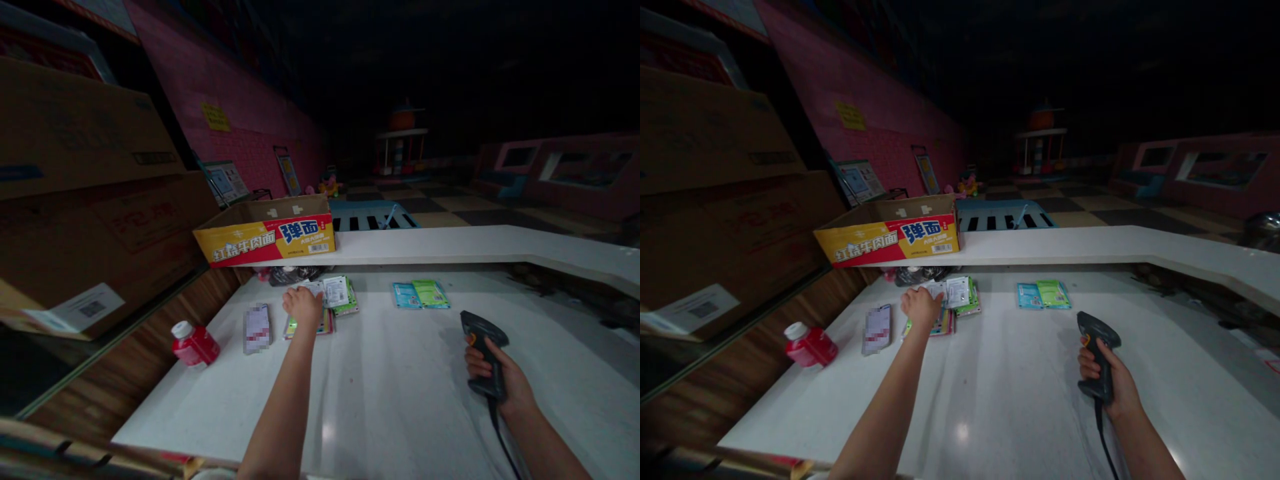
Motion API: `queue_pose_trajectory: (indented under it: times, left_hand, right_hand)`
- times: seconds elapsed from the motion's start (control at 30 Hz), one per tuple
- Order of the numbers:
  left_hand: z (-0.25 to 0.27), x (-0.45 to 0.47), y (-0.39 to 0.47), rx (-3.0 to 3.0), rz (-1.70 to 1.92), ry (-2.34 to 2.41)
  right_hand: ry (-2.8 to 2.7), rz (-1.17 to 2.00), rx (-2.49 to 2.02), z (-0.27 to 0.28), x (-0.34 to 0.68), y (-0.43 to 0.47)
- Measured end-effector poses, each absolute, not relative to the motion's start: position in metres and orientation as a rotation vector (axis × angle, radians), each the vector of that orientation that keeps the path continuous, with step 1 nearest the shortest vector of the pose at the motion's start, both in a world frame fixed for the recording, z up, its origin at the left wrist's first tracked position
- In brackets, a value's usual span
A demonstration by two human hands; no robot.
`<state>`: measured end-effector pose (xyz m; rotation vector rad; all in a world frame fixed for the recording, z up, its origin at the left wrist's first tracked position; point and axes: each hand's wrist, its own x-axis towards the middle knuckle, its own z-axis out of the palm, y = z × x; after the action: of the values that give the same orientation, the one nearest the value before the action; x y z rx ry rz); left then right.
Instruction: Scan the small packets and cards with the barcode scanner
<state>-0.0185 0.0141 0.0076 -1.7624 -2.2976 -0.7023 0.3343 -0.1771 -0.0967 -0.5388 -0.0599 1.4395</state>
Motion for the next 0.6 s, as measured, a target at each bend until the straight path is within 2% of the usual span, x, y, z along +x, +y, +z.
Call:
queue_pose_trajectory:
  times: [0.3, 0.6]
  left_hand:
    - [-0.003, -0.0217, 0.011, -1.695, -0.667, -2.328]
    - [0.0061, -0.0212, 0.0127, -1.69, -0.827, -2.349]
  right_hand:
    - [-0.079, 1.423, -0.556, -0.0954, 0.3344, -0.1809]
    - [-0.052, 1.448, -0.535, -0.0934, 0.3333, -0.1821]
